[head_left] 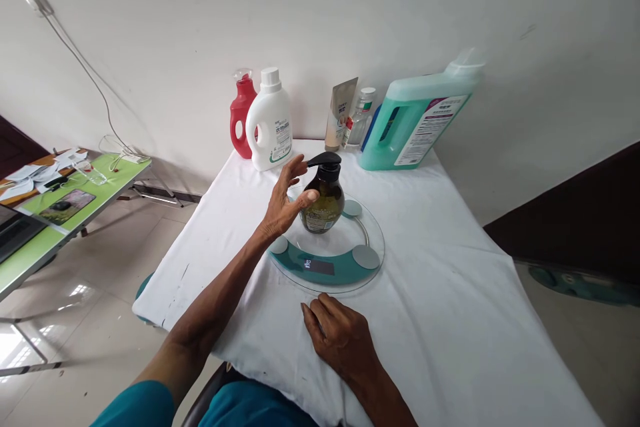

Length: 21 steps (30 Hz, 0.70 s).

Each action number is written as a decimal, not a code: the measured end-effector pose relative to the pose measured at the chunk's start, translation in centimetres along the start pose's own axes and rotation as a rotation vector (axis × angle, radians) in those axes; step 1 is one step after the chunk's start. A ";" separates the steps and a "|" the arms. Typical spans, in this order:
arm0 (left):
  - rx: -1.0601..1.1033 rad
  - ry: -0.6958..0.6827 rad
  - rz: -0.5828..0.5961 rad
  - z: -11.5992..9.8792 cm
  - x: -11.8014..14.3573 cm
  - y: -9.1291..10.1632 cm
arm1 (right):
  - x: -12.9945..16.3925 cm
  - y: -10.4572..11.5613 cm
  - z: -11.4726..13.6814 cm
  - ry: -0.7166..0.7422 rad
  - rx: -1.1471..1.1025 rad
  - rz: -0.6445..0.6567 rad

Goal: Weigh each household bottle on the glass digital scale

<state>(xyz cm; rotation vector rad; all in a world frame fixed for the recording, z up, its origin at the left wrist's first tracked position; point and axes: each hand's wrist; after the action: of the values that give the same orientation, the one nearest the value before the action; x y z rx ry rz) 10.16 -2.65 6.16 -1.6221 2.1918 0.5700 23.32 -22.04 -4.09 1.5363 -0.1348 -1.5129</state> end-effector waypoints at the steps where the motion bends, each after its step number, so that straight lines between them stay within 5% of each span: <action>1: 0.003 -0.002 0.000 0.1 0.0 -0.1 | 0.0 0.0 0.0 0.001 -0.002 0.002; 21: 0.070 0.029 0.065 0.2 -0.3 -1.1 | 0.3 -0.2 -0.1 -0.025 -0.027 0.028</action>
<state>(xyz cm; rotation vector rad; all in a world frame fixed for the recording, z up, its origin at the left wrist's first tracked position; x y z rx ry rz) 11.33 -2.54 6.01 -1.5375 2.2663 0.4853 23.40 -22.06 -4.42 1.4887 -0.1488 -1.5064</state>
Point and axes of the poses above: each hand's wrist, its own x-axis away from the middle knuckle, its own y-axis out of the back of the hand, z = x × y, and after that the axes turned 5 degrees about x, right-handed
